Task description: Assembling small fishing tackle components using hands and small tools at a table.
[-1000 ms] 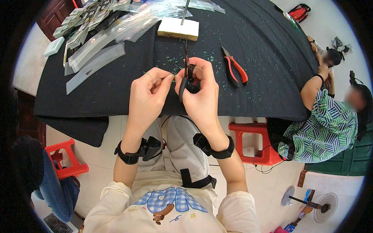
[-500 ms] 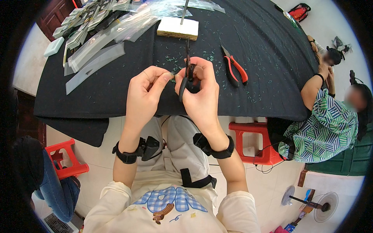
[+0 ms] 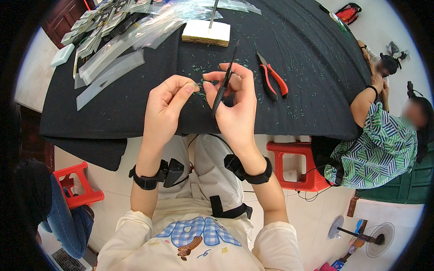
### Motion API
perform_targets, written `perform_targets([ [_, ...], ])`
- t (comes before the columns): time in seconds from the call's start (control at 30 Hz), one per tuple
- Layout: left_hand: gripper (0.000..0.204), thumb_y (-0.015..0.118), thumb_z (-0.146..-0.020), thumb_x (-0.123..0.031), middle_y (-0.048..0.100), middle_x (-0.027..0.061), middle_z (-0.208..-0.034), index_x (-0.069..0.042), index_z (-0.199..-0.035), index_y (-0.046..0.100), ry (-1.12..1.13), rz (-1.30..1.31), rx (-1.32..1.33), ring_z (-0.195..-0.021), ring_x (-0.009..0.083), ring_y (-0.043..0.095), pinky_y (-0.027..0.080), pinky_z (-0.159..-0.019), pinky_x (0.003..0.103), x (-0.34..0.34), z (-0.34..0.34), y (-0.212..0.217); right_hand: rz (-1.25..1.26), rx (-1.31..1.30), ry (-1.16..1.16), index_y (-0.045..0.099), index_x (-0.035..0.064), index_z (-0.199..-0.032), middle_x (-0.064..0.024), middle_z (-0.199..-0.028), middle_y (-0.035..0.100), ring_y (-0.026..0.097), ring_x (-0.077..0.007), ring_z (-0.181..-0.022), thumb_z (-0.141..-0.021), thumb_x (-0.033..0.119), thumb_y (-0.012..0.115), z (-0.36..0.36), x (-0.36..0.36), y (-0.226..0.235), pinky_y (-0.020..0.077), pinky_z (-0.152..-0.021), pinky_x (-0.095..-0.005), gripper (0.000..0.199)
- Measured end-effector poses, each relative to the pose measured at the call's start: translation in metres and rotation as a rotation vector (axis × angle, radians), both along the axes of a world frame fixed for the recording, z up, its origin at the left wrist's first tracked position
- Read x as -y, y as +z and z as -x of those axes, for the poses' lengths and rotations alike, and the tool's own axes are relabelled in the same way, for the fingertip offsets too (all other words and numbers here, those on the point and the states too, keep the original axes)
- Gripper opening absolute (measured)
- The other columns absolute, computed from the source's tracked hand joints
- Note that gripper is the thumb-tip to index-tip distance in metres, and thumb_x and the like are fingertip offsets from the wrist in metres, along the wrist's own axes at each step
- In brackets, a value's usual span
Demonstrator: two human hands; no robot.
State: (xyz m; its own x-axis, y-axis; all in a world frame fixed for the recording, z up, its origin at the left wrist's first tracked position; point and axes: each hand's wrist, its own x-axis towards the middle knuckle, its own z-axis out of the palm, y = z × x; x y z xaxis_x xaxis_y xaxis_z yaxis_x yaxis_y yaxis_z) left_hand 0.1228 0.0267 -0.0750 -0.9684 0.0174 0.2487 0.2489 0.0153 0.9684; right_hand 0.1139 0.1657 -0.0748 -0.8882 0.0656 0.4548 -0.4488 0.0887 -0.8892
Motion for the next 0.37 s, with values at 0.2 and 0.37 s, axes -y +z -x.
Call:
perform_targets([
  [0.2,0.017,0.053,-0.092,-0.011,0.062,0.0029,-0.080,0.003,-0.086,0.059,-0.010,-0.007,-0.012,-0.076,0.0054,0.053,0.042,-0.071,0.020,0.0005,0.0000,-0.0006,0.049,0.080,0.119,0.045,0.0046,-0.112,-0.0064,-0.091,0.065,0.055,-0.0082,-0.079,-0.081,0.002,0.065,-0.0030,0.0005,0.0081,0.0428,-0.073,-0.0224,0.037],
  [0.37,0.014,0.054,-0.088,-0.009,0.046,-0.0029,-0.059,0.002,-0.081,0.058,0.004,-0.059,-0.069,-0.055,0.0027,0.035,0.028,-0.048,0.022,-0.0024,0.0020,-0.0054,-0.017,0.122,0.122,0.045,0.0055,-0.113,-0.0071,-0.091,0.065,0.058,-0.0097,-0.083,-0.082,0.004,0.066,-0.0051,-0.0018,0.0093,0.0439,-0.076,-0.0230,0.038],
])
